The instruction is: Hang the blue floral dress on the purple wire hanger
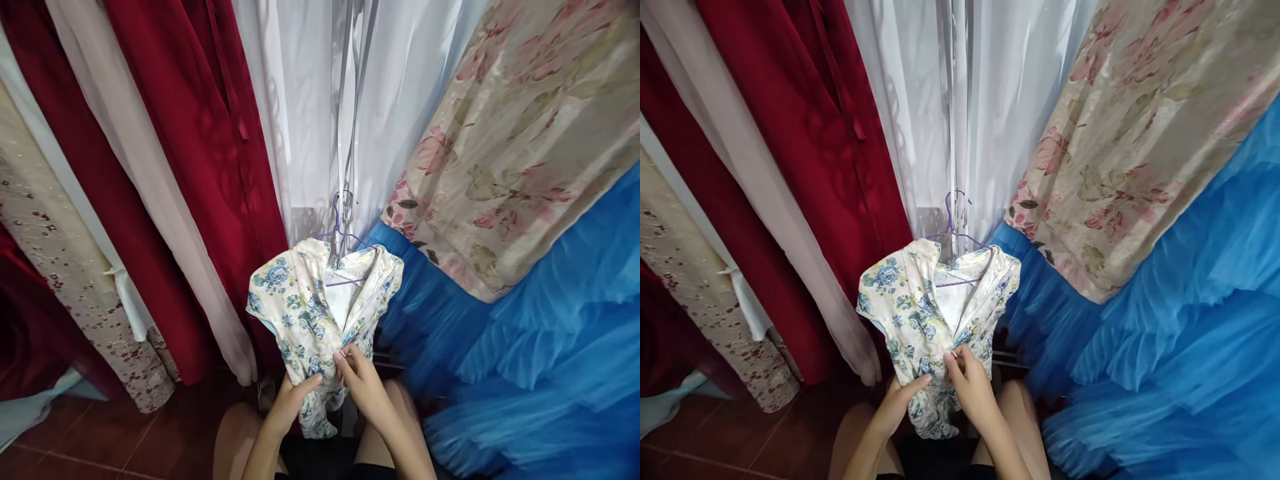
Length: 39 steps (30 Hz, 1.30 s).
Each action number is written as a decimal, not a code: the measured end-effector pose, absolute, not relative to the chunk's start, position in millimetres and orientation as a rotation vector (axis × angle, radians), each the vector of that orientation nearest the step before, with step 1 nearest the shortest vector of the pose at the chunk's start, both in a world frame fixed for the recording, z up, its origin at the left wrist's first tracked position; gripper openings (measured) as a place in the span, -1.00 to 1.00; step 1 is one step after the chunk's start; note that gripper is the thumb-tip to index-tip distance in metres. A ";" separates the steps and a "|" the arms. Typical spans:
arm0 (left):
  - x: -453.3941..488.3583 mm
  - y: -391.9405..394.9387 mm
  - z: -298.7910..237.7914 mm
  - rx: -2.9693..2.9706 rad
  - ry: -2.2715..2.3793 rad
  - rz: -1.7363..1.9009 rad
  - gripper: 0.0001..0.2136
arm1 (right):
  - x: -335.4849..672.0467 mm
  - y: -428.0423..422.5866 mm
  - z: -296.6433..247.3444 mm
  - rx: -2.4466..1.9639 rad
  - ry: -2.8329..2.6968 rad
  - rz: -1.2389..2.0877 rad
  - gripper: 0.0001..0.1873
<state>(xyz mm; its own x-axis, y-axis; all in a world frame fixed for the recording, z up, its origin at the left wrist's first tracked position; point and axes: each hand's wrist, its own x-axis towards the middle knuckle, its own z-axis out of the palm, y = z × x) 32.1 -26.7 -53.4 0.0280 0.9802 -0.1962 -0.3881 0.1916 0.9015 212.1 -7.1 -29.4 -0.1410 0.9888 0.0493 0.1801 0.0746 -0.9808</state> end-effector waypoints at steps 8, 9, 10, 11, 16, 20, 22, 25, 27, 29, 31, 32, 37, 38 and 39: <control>44.3 -14.8 -71.9 1.059 1.647 1.631 -0.49 | 213.8 15.8 -15.2 -1.133 -1.250 1.325 -0.62; 50.5 -15.6 -71.8 1.123 1.692 1.730 -0.48 | 213.5 12.6 -14.9 -1.124 -1.199 1.378 -0.64; 58.0 -16.5 -70.9 1.235 1.687 1.781 -0.48 | 212.2 9.0 -14.8 -1.107 -1.148 1.441 -0.65; 66.4 -17.3 -69.3 1.374 1.634 1.769 -0.53 | 210.2 5.3 -14.5 -1.086 -1.099 1.504 -0.67; 93.6 -13.4 -61.6 1.662 1.372 1.388 -0.88 | 202.7 5.5 2.1 -1.030 -1.040 1.573 -0.68; 86.8 -10.3 -64.8 1.788 1.394 1.237 -0.88 | 210.2 48.2 56.3 -0.947 -1.101 1.368 -0.60; 81.6 -11.1 -68.2 1.869 1.398 1.165 -0.86 | 212.3 77.1 93.1 -0.891 -1.100 1.302 -0.66; 74.5 -11.8 -69.3 1.980 1.404 1.030 -0.89 | 207.7 108.5 137.1 -0.803 -1.070 1.283 -0.76; 68.0 -8.4 -60.3 2.033 1.373 0.901 -0.89 | 202.2 114.4 149.0 -0.775 -1.072 1.264 -0.77; 59.0 0.6 -36.9 2.041 1.300 0.848 -0.91 | 198.6 109.4 147.0 -0.778 -1.103 1.247 -0.78; 49.6 16.3 2.0 2.015 1.232 0.979 -0.90 | 198.3 98.9 138.5 -0.796 -1.133 1.226 -0.77; 45.9 26.4 25.5 1.973 1.238 1.152 -0.82 | 199.2 93.4 134.5 -0.810 -1.148 1.212 -0.75; 49.7 79.0 129.4 2.239 1.115 1.443 -0.76 | 204.7 83.2 130.6 -0.856 -1.300 1.061 -0.71; 53.6 85.7 140.6 2.328 1.093 1.408 -0.80 | 204.9 85.9 129.6 -0.872 -1.327 1.011 -0.71; 56.8 90.7 148.4 2.398 1.084 1.380 -0.81 | 204.7 89.7 126.8 -0.901 -1.346 0.957 -0.72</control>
